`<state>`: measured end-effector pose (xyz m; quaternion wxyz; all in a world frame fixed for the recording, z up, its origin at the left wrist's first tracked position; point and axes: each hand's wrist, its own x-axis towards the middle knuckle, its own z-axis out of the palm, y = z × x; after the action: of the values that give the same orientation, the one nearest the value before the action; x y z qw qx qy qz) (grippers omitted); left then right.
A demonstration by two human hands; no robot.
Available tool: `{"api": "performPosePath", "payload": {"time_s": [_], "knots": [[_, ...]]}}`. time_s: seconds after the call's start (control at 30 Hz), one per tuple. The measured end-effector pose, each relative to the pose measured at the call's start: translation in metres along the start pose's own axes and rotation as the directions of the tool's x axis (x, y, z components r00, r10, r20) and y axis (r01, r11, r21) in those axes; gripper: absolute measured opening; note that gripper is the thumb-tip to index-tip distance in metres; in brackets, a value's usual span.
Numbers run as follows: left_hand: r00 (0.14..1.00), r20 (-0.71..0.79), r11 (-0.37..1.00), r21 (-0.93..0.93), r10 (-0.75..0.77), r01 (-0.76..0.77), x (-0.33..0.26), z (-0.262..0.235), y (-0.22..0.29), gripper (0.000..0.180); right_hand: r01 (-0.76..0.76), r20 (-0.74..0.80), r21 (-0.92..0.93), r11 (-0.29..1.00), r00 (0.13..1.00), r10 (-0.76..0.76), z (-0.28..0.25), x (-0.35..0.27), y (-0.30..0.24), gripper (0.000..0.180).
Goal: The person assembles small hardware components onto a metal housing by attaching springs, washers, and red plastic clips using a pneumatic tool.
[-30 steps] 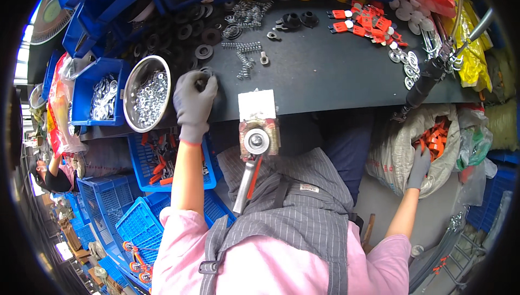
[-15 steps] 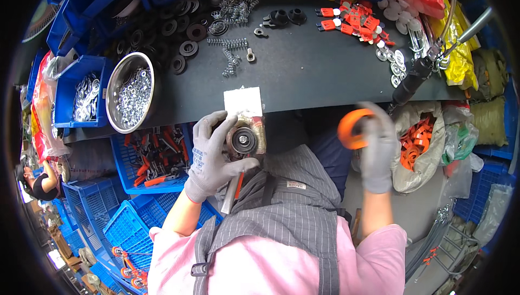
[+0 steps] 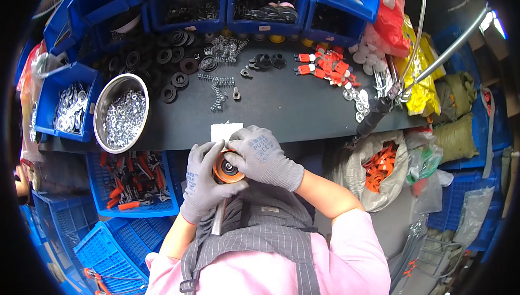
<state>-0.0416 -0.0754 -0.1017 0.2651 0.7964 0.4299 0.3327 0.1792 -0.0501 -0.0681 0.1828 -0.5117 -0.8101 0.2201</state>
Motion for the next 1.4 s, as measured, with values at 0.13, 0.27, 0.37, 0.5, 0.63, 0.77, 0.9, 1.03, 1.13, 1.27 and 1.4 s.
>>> {"api": "performPosePath", "payload": {"time_s": [0.13, 0.27, 0.37, 0.5, 0.63, 0.77, 0.9, 1.03, 1.13, 1.27, 1.4], "knots": [[1.000, -0.008, 0.997, -0.080, -0.006, 0.006, 0.000, -0.003, -0.002, 0.086, 0.048, 0.090, 0.290, 0.956, 0.993, -0.077, -0.063, 0.036, 0.028, 0.036], [1.000, 0.005, 0.995, -0.102, 0.020, -0.020, -0.003, -0.010, -0.008, 0.090, 0.005, -0.464, -0.065, 0.998, 0.885, -0.035, -0.069, 0.115, 0.108, 0.034], [1.000, 0.015, 0.992, -0.119, -0.025, 0.027, 0.005, -0.006, -0.004, 0.087, -0.182, -0.332, -0.370, 0.911, 0.942, 0.053, -0.038, 0.129, 0.176, 0.035], [0.999, -0.012, 0.997, -0.065, -0.030, 0.030, 0.007, 0.001, -0.006, 0.084, -0.159, -0.391, -0.249, 0.955, 0.919, 0.051, -0.016, 0.104, 0.170, 0.035], [0.999, -0.010, 0.997, -0.063, -0.049, 0.048, 0.001, -0.002, -0.009, 0.087, -0.124, -0.596, -0.164, 0.979, 0.803, 0.002, -0.002, 0.055, 0.137, 0.032], [0.996, -0.062, 0.986, -0.157, -0.069, 0.058, 0.007, -0.008, -0.008, 0.091, -0.228, -0.484, -0.023, 0.973, 0.855, 0.189, -0.010, 0.017, 0.116, 0.026], [1.000, -0.003, 0.994, -0.109, -0.005, 0.005, 0.005, 0.001, -0.021, 0.091, 0.009, -0.396, 0.352, 0.936, 0.907, 0.140, -0.012, -0.002, 0.040, 0.029], [0.997, -0.063, 0.991, -0.126, 0.042, -0.050, 0.008, 0.007, -0.028, 0.080, 0.185, -0.247, 0.302, 0.935, 0.963, -0.111, -0.003, -0.013, -0.016, 0.034], [0.999, -0.053, 0.978, -0.206, -0.001, -0.010, 0.005, 0.013, -0.033, 0.077, 0.248, -0.224, 0.130, 0.960, 0.950, -0.216, 0.003, -0.008, -0.018, 0.034], [0.998, -0.053, 0.973, -0.227, 0.024, -0.035, 0.005, 0.015, -0.033, 0.078, 0.280, -0.177, 0.022, 0.960, 0.946, -0.271, 0.005, -0.012, -0.020, 0.036], [0.999, -0.025, 0.973, -0.227, 0.040, -0.044, 0.004, 0.016, -0.037, 0.079, 0.309, -0.136, -0.112, 0.944, 0.937, -0.323, 0.000, -0.012, -0.021, 0.039]]}}
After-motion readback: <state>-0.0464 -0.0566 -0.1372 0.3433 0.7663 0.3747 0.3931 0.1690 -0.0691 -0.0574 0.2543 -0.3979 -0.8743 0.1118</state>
